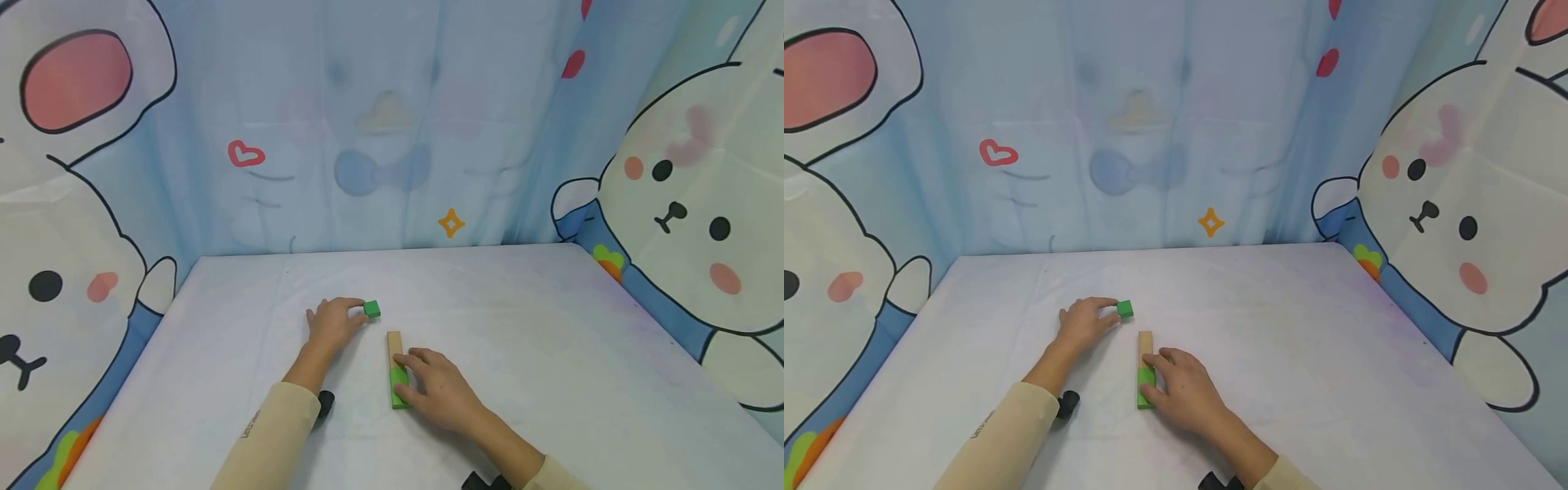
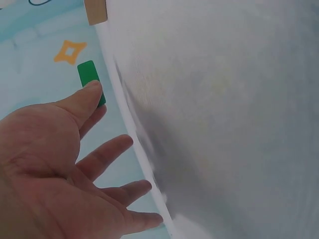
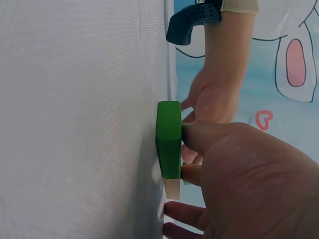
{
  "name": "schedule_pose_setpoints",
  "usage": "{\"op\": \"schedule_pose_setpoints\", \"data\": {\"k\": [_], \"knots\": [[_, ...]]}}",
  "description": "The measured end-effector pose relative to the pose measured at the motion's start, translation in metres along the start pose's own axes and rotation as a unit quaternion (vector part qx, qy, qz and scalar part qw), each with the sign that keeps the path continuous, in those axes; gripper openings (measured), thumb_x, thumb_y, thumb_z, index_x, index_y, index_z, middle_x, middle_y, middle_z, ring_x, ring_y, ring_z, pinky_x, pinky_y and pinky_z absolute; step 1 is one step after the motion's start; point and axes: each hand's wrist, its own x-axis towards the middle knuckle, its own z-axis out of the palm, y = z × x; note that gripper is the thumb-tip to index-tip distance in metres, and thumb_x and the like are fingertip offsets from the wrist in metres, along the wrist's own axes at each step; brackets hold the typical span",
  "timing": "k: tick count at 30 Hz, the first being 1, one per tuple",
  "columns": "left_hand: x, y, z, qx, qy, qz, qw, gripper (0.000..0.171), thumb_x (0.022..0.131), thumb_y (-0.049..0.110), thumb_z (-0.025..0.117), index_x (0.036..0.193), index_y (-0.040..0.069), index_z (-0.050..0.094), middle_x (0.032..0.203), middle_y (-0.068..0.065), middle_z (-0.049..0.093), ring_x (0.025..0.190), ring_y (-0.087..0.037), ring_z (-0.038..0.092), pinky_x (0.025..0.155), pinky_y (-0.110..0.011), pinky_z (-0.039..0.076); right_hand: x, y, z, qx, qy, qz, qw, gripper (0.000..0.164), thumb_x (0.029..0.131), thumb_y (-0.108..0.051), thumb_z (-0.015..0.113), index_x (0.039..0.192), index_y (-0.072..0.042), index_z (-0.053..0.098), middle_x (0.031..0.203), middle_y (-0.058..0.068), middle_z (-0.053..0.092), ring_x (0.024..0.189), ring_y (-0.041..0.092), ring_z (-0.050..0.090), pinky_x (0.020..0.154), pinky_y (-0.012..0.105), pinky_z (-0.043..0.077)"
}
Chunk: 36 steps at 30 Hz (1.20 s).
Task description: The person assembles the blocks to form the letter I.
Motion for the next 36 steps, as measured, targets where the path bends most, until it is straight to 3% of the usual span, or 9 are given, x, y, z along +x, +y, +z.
{"op": "schedule_pose_setpoints", "data": {"k": [6,16,27,36], "knots": [[0.0,0.004,0.003,-0.001,-0.003,0.014,0.9999,0.036,0.098,0.031,0.069,0.133,0.021,0.072,0.141,-0.009,0.067,0.145,-0.049,0.044,0.118,-0.076,0.019,0.0,0.0,0.001,-0.004,0.001,-0.001,1.0,0.049,0.098,-0.039,0.07,0.141,-0.016,0.063,0.145,0.017,0.059,0.137,0.039,0.054,0.112,0.06,0.043],[-0.002,0.012,0.008,0.005,-0.017,0.024,0.9996,0.036,0.099,0.033,0.069,0.133,0.022,0.072,0.143,-0.009,0.065,0.148,-0.049,0.039,0.118,-0.076,0.018,-0.003,0.001,0.001,0.006,0.003,-0.013,1.0,0.048,0.098,-0.037,0.07,0.14,-0.015,0.064,0.144,0.017,0.059,0.136,0.04,0.054,0.111,0.061,0.043],[0.001,0.014,0.013,0.011,-0.015,0.053,0.9984,0.037,0.099,0.03,0.069,0.134,0.017,0.071,0.141,-0.009,0.067,0.148,-0.043,0.043,0.121,-0.066,0.028,-0.002,0.003,0.001,-0.002,0.008,-0.016,1.0,0.048,0.098,-0.037,0.07,0.141,-0.016,0.064,0.144,0.017,0.059,0.136,0.039,0.054,0.111,0.06,0.043],[0.001,0.017,0.014,0.01,-0.03,0.062,0.9975,0.036,0.1,0.03,0.069,0.134,0.019,0.071,0.138,-0.008,0.069,0.135,-0.034,0.059,0.115,-0.06,0.039,-0.003,0.004,0.002,-0.003,0.011,-0.021,1.0,0.048,0.099,-0.039,0.068,0.141,-0.017,0.064,0.144,0.016,0.06,0.136,0.039,0.055,0.111,0.06,0.044]]}}
